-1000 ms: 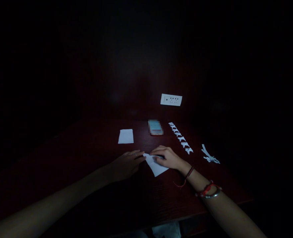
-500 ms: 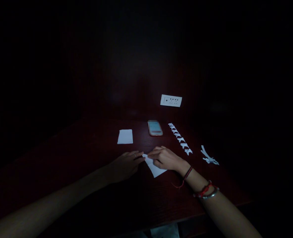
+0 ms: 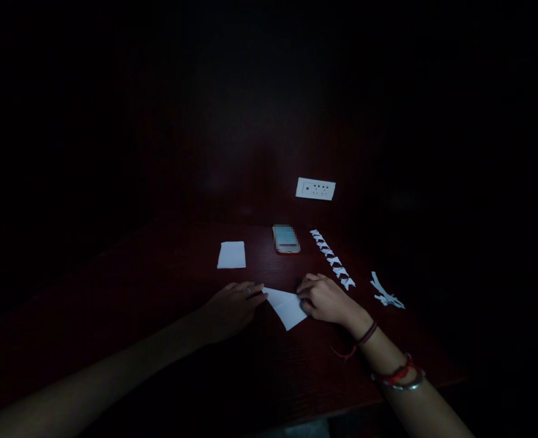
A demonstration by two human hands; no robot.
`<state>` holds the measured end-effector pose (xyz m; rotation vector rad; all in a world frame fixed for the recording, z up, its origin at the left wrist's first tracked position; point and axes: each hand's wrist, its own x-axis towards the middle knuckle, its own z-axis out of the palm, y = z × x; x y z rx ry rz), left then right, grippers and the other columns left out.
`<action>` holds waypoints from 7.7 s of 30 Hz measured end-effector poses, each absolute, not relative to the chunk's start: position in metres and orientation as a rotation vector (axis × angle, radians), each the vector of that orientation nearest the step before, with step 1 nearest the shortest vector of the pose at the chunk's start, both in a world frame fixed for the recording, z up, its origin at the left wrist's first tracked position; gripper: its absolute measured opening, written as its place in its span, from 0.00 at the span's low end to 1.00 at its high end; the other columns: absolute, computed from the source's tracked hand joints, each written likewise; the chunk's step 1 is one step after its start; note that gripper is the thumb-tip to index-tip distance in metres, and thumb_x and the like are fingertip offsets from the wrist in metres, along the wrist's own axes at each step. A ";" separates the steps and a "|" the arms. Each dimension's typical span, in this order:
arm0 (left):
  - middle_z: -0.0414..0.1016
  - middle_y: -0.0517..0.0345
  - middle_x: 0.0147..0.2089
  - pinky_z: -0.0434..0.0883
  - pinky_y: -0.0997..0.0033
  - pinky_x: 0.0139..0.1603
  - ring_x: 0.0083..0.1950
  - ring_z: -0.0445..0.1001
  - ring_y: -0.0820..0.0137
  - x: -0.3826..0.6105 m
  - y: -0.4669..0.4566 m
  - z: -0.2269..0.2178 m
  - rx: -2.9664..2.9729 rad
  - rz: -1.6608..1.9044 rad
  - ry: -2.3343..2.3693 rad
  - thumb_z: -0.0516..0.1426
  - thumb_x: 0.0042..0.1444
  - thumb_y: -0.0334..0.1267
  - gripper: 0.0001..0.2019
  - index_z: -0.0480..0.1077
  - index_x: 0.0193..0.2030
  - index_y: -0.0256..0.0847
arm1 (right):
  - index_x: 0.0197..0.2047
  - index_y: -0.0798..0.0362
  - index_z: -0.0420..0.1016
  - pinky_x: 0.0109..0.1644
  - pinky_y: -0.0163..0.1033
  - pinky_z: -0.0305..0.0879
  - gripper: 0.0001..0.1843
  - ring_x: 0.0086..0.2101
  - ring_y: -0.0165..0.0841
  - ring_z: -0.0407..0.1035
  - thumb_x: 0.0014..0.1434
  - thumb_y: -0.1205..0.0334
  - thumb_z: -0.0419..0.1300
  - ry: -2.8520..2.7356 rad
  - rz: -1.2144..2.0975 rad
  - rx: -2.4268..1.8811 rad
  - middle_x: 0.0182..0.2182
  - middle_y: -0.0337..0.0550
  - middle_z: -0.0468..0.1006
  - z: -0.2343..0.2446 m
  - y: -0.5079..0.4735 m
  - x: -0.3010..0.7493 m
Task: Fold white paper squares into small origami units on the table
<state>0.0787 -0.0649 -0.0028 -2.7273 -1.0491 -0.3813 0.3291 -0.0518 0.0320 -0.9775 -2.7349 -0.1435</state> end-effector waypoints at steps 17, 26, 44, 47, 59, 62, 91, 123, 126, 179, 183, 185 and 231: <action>0.57 0.51 0.52 0.51 0.60 0.55 0.56 0.51 0.64 0.100 -0.082 0.007 -3.065 -0.528 -0.804 0.49 0.54 0.35 0.13 0.59 0.47 0.39 | 0.41 0.58 0.68 0.42 0.37 0.58 0.21 0.36 0.32 0.62 0.44 0.56 0.60 -2.314 0.417 -1.248 0.35 0.46 0.65 -0.002 -0.019 0.320; 0.59 0.54 0.48 0.61 0.66 0.46 0.46 0.61 0.68 0.104 -0.081 0.005 -3.090 -0.535 -0.844 0.47 0.54 0.33 0.14 0.60 0.49 0.45 | 0.31 0.56 0.69 0.32 0.31 0.58 0.07 0.29 0.27 0.63 0.45 0.64 0.58 -2.350 0.572 -1.327 0.27 0.40 0.69 0.004 -0.026 0.319; 0.66 0.60 0.46 0.63 0.69 0.44 0.44 0.65 0.71 0.105 -0.073 0.002 -2.898 -0.771 -1.244 0.45 0.55 0.34 0.19 0.52 0.54 0.46 | 0.34 0.54 0.63 0.30 0.31 0.56 0.12 0.26 0.26 0.60 0.44 0.65 0.58 -2.252 0.573 -1.246 0.25 0.36 0.66 0.002 -0.029 0.316; 0.63 0.60 0.48 0.63 0.68 0.43 0.45 0.64 0.69 0.103 -0.071 -0.002 -2.761 -0.718 -1.350 0.44 0.55 0.31 0.22 0.48 0.56 0.49 | 0.40 0.52 0.61 0.27 0.30 0.56 0.20 0.24 0.25 0.60 0.41 0.67 0.59 -2.146 0.613 -1.272 0.23 0.33 0.65 -0.002 -0.026 0.317; 0.60 0.53 0.49 0.59 0.62 0.46 0.48 0.60 0.64 0.098 -0.064 -0.010 -2.705 -0.581 -1.237 0.48 0.53 0.34 0.12 0.62 0.45 0.40 | 0.38 0.57 0.66 0.33 0.34 0.64 0.19 0.27 0.27 0.65 0.38 0.67 0.59 -1.674 1.067 -1.069 0.28 0.40 0.69 -0.002 -0.024 0.308; 0.63 0.54 0.44 0.61 0.62 0.43 0.43 0.64 0.65 0.098 -0.064 -0.008 -2.728 -0.532 -1.253 0.49 0.53 0.39 0.13 0.61 0.45 0.41 | 0.31 0.58 0.70 0.37 0.34 0.64 0.11 0.32 0.27 0.66 0.39 0.68 0.58 -1.727 1.078 -0.932 0.39 0.45 0.66 0.001 -0.030 0.305; 0.51 0.54 0.58 0.53 0.59 0.53 0.58 0.49 0.61 0.092 -0.057 -0.022 -2.823 -0.536 -1.209 0.46 0.56 0.43 0.22 0.48 0.57 0.45 | 0.39 0.54 0.71 0.41 0.32 0.59 0.15 0.35 0.28 0.66 0.49 0.73 0.50 -2.471 0.518 -0.799 0.36 0.40 0.72 0.005 -0.032 0.329; 0.66 0.57 0.37 0.62 0.73 0.39 0.37 0.65 0.72 0.095 -0.064 -0.006 -2.879 -0.726 -1.239 0.43 0.58 0.34 0.10 0.64 0.39 0.39 | 0.40 0.56 0.67 0.42 0.34 0.57 0.11 0.36 0.29 0.65 0.55 0.68 0.48 -2.636 0.251 -0.756 0.35 0.44 0.71 0.012 -0.043 0.321; 0.66 0.59 0.35 0.62 0.74 0.38 0.36 0.65 0.73 0.095 -0.062 -0.006 -2.921 -0.760 -1.321 0.44 0.57 0.34 0.10 0.65 0.37 0.40 | 0.41 0.55 0.66 0.40 0.32 0.58 0.12 0.35 0.28 0.65 0.55 0.68 0.47 -2.595 0.346 -0.755 0.35 0.42 0.71 0.012 -0.043 0.321; 0.67 0.62 0.31 0.60 0.77 0.31 0.32 0.65 0.73 0.109 -0.051 -0.004 -3.024 -0.745 -1.680 0.49 0.50 0.38 0.07 0.66 0.32 0.41 | 0.26 0.56 0.68 0.30 0.28 0.56 0.04 0.26 0.24 0.63 0.45 0.69 0.53 -2.398 0.610 -1.118 0.24 0.37 0.71 -0.001 -0.034 0.319; 0.65 0.64 0.27 0.58 0.78 0.27 0.28 0.63 0.74 0.108 -0.050 -0.002 -3.020 -0.740 -1.700 0.50 0.49 0.38 0.07 0.65 0.31 0.40 | 0.25 0.56 0.67 0.31 0.28 0.56 0.03 0.26 0.24 0.63 0.45 0.70 0.53 -2.399 0.595 -1.115 0.24 0.37 0.71 0.000 -0.036 0.318; 0.64 0.64 0.25 0.57 0.79 0.26 0.27 0.62 0.75 0.107 -0.050 -0.002 -3.046 -0.742 -1.700 0.49 0.49 0.38 0.06 0.65 0.30 0.40 | 0.25 0.56 0.67 0.31 0.28 0.56 0.03 0.27 0.24 0.63 0.45 0.70 0.52 -2.400 0.613 -1.109 0.25 0.37 0.70 0.000 -0.036 0.318; 0.59 0.60 0.40 0.55 0.63 0.38 0.43 0.58 0.63 0.102 -0.062 -0.014 -2.615 -0.565 -2.080 0.53 0.42 0.49 0.10 0.66 0.27 0.46 | 0.18 0.59 0.67 0.21 0.30 0.45 0.18 0.18 0.22 0.49 0.39 0.50 0.57 -2.569 0.858 -1.459 0.14 0.32 0.56 0.012 -0.017 0.317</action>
